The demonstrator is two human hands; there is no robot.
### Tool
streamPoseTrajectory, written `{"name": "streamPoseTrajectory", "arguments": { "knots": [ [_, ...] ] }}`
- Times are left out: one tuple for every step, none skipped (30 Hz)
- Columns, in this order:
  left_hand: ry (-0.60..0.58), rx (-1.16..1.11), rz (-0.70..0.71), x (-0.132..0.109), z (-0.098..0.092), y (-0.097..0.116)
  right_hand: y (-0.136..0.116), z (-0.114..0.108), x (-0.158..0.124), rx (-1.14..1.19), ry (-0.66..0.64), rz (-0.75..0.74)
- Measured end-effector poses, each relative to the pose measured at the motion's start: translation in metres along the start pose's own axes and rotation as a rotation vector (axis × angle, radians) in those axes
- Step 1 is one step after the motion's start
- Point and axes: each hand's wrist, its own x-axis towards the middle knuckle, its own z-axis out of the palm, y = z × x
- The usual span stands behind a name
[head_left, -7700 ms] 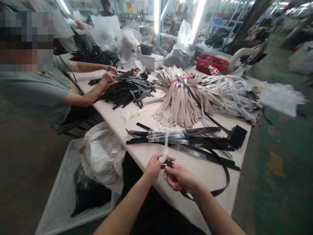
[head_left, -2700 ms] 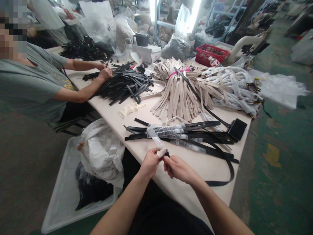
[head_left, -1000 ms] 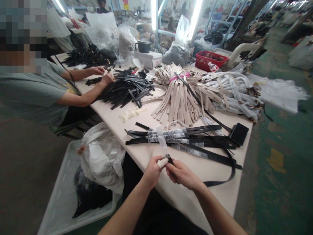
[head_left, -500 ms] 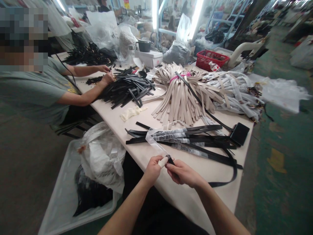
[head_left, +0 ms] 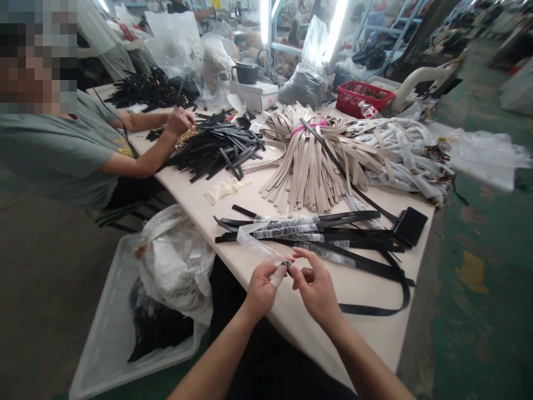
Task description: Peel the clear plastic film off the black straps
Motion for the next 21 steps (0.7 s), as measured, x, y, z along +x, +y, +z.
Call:
{"name": "streamPoseTrajectory", "arguments": {
  "knots": [
    [-0.004, 0.031, 0.014, 0.0, 0.0, 0.002, -0.001, 0.001, 0.0, 0.019, 0.006, -0.022],
    [-0.019, 0.065, 0.031, -0.001, 0.001, 0.003, -0.002, 0.002, 0.0, 0.039, 0.011, -0.037],
    [-0.038, 0.093, 0.051, -0.001, 0.001, 0.005, -0.003, 0.003, 0.0, 0.057, 0.018, -0.045],
    [-0.056, 0.109, 0.07, -0.001, 0.001, 0.006, -0.004, 0.004, -0.001, 0.073, 0.03, -0.049],
    [-0.071, 0.114, 0.084, -0.001, 0.002, 0.007, -0.005, 0.004, -0.001, 0.087, 0.044, -0.052],
    [-0.074, 0.105, 0.089, -0.002, 0.003, 0.007, -0.006, 0.005, -0.002, 0.099, 0.06, -0.058],
    [-0.063, 0.085, 0.08, -0.002, 0.004, 0.006, -0.007, 0.005, -0.002, 0.111, 0.078, -0.069],
    [-0.042, 0.055, 0.06, -0.003, 0.005, 0.005, -0.008, 0.006, -0.003, 0.12, 0.093, -0.084],
    [-0.014, 0.015, 0.032, -0.003, 0.007, 0.003, -0.009, 0.006, -0.004, 0.124, 0.104, -0.1],
    [0.019, -0.037, 0.003, -0.004, 0.009, 0.0, -0.01, 0.006, -0.004, 0.121, 0.112, -0.117],
    [0.056, -0.097, -0.022, -0.004, 0.011, -0.002, -0.01, 0.006, -0.005, 0.11, 0.116, -0.13],
    [0.092, -0.157, -0.042, -0.004, 0.014, -0.004, -0.01, 0.006, -0.005, 0.094, 0.123, -0.142],
    [0.122, -0.212, -0.058, -0.004, 0.016, -0.006, -0.009, 0.006, -0.005, 0.074, 0.131, -0.15],
    [0.15, -0.261, -0.069, -0.004, 0.019, -0.007, -0.008, 0.006, -0.005, 0.053, 0.144, -0.159],
    [0.17, -0.304, -0.081, -0.004, 0.021, -0.007, -0.007, 0.006, -0.006, 0.033, 0.157, -0.169],
    [0.183, -0.341, -0.095, -0.004, 0.024, -0.006, -0.006, 0.006, -0.006, 0.013, 0.17, -0.179],
    [0.189, -0.376, -0.109, -0.004, 0.026, -0.005, -0.005, 0.006, -0.006, -0.005, 0.179, -0.191],
    [0.195, -0.412, -0.122, -0.004, 0.028, -0.003, -0.003, 0.006, -0.006, -0.023, 0.185, -0.204],
    [0.2, -0.444, -0.133, -0.004, 0.03, -0.001, -0.003, 0.006, -0.007, -0.038, 0.189, -0.218],
    [0.206, -0.471, -0.144, -0.005, 0.032, 0.0, -0.002, 0.006, -0.007, -0.051, 0.194, -0.233],
    [0.21, -0.487, -0.153, -0.005, 0.033, 0.002, -0.001, 0.006, -0.007, -0.062, 0.199, -0.247]
  ]
}}
